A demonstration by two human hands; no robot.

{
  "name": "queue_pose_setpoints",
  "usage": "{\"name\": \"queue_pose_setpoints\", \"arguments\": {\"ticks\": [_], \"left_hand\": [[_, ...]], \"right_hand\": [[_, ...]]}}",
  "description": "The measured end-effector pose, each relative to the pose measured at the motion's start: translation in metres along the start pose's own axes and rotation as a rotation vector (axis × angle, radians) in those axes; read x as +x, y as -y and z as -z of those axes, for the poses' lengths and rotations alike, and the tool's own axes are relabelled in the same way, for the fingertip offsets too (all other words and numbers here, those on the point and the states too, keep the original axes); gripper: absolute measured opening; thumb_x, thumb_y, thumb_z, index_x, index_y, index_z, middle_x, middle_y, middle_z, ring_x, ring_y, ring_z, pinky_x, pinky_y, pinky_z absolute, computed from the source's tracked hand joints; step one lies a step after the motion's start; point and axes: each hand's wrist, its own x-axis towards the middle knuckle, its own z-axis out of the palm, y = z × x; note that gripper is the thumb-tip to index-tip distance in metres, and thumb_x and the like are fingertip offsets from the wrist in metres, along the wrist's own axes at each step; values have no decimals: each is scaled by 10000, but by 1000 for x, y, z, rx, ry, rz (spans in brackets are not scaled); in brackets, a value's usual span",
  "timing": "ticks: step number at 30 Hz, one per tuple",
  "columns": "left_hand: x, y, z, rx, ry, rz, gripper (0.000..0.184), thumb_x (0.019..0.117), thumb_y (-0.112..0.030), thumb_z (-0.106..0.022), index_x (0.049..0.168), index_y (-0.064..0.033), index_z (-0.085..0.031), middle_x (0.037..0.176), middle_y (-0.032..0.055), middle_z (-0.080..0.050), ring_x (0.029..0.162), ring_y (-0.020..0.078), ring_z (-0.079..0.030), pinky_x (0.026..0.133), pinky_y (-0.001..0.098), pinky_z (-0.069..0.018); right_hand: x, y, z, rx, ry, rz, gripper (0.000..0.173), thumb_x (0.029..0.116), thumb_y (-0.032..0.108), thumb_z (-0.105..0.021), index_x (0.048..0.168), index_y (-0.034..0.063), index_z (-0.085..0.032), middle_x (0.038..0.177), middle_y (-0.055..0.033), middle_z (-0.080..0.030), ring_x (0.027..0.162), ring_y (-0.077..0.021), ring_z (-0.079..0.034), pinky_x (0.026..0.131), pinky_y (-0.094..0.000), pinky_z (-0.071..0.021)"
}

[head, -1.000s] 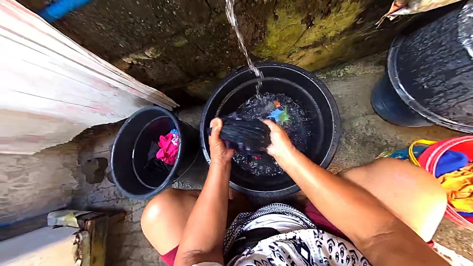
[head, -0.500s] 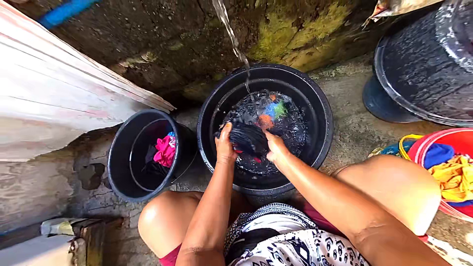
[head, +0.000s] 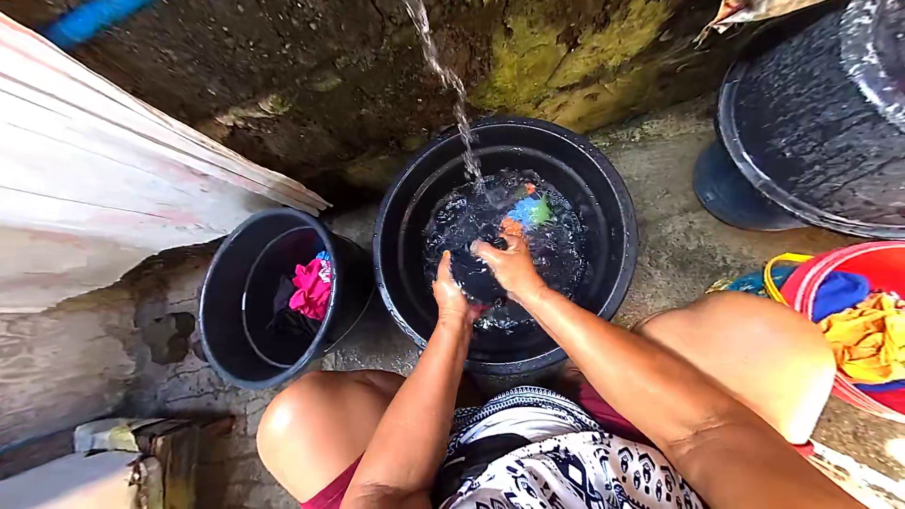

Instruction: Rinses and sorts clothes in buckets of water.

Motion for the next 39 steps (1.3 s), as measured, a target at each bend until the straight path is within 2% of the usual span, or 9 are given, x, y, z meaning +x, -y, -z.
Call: {"name": "queue_pose_setpoints", "arguments": {"ticks": [4, 10, 15, 17, 22, 27, 30, 35, 39], "left_hand": [[9, -6, 23, -269, 278, 380, 613, 1066, -527, -136, 1017, -155, -621, 817, 62, -701, 746, 193, -699, 633, 399, -594], [8, -89, 48, -370, -21, 168, 524, 1052, -557, -242, 1015, -178, -602, 846, 40, -685, 769, 188, -685, 627, 424, -587], [-3, -196, 118, -480, -81, -363, 566, 1043, -589, -177, 1182, -190, -554, 1069, 42, -668, 1036, 219, -655, 862, 547, -564], [-7, -225, 141, -452, -174, -548, 704, 1018, -673, -112, 1412, -212, -471, 1325, 63, -618, 1250, 260, -591, 996, 630, -497], [-1, -225, 187, 487, -593, -592, 549, 1091, -418, -447, 1488, -39, -425, 1335, 133, -622, 1178, 206, -645, 991, 425, -553], [-3, -193, 150, 1290, -228, -351, 721, 939, -368, -741, 1493, 0, -462, 1502, 310, -450, 1391, 453, -451, 1134, 633, -373], [10, -149, 106, 1403, 217, -218, 515, 980, -269, -707, 1421, -52, -555, 1369, 202, -622, 1191, 361, -652, 1006, 588, -522], [48, -42, 67, 1337, 705, -146, 776, 811, -166, -863, 1475, -2, -498, 1484, 269, -486, 1382, 412, -477, 1140, 586, -405], [47, -31, 59, 1240, 714, -234, 365, 934, -160, -761, 1219, 39, -650, 1114, 228, -692, 1047, 344, -676, 973, 563, -522]], "right_hand": [[4, 5, -2, -320, 237, 150, 220, 896, 220, -752, 988, 20, -756, 883, -144, -730, 852, -247, -701, 812, -527, -561], [61, 3, 31, -24, 502, -114, 514, 1088, 461, -360, 1523, 185, -366, 1246, -131, -652, 765, -240, -694, 524, -389, -560], [104, -82, 74, -962, 232, -228, 689, 935, 284, -730, 1501, -5, -463, 1532, -352, -395, 1409, -547, -390, 1092, -749, -346], [85, -113, 71, -1153, 403, -280, 850, 837, 207, -822, 1562, 51, -407, 1609, -353, -260, 1479, -596, -201, 1103, -836, -183], [50, -127, 51, -1390, 919, -369, 519, 944, 88, -657, 1440, -7, -540, 1393, -347, -551, 1306, -557, -507, 1017, -794, -366], [42, -84, 26, -1358, 1099, -294, 318, 980, 89, -616, 1238, -93, -653, 1261, -342, -623, 1215, -519, -576, 1001, -730, -409], [54, -24, 19, -1164, 1000, -96, 245, 1028, 106, -583, 1124, -90, -693, 1132, -291, -676, 1113, -440, -635, 1003, -638, -451], [37, 75, 37, -836, 946, 300, 247, 1039, 122, -543, 919, -12, -712, 794, -120, -651, 772, -219, -621, 750, -459, -501], [24, 103, 60, -900, 720, 453, 253, 1050, 141, -526, 943, 8, -714, 842, -136, -681, 825, -258, -661, 796, -510, -528]]}}
